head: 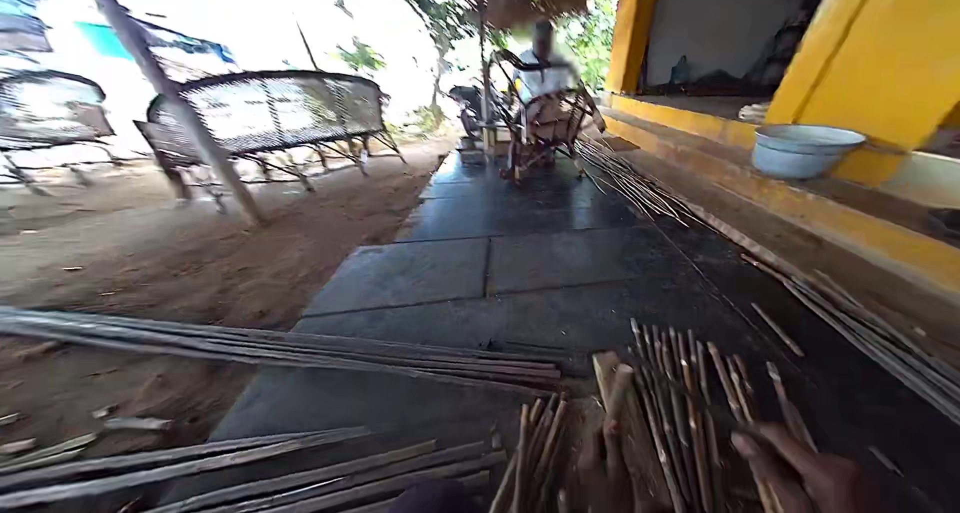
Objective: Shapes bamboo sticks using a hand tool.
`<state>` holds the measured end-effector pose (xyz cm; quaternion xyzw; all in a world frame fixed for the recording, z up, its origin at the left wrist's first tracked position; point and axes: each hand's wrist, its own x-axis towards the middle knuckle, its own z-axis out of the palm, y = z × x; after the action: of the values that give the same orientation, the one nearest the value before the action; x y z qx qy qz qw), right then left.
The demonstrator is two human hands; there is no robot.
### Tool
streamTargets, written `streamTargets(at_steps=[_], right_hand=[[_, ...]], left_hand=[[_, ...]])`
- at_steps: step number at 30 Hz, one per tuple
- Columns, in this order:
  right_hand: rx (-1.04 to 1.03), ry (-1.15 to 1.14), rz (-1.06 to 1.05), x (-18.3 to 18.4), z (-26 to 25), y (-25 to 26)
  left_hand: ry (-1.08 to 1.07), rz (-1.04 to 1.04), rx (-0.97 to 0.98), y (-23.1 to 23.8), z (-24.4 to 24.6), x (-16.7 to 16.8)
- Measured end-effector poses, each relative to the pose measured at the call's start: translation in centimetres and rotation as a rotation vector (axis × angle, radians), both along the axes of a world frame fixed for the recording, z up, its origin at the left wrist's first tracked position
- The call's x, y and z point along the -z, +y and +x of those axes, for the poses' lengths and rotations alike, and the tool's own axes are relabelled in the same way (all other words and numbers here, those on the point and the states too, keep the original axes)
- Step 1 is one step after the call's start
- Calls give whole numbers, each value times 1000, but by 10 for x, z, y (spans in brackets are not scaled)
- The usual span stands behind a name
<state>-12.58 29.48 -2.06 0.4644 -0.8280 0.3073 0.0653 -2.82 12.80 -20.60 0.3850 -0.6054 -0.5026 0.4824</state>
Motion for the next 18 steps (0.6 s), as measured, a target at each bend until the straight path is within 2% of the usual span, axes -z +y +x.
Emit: streamTargets(at_steps=[2,3,6,9,10,13,16,18], right_hand=[[-2,81,-134,-7,-10,-12],[-20,143,-126,0,-14,-22],[-63,304,176,25,-17,-31],[-24,229,-34,6,-19,-32],[-20,212,-36,14,-16,-26],[-57,339,152,53,-20,-20],[-4,237,22,37,-23,-26],[-11,250,89,62,-22,-21]], left_hand=[[97,14,72,-3,-3,10],[157,16,114,-4,-6,13],[226,2,232,5,-4,16],[226,0,258,0,-14,12],[204,34,267,6,-8,12],[171,108,348,5,-3,8],[163,118,383,-3,-15,8],[130,187,447,3,-7,12]])
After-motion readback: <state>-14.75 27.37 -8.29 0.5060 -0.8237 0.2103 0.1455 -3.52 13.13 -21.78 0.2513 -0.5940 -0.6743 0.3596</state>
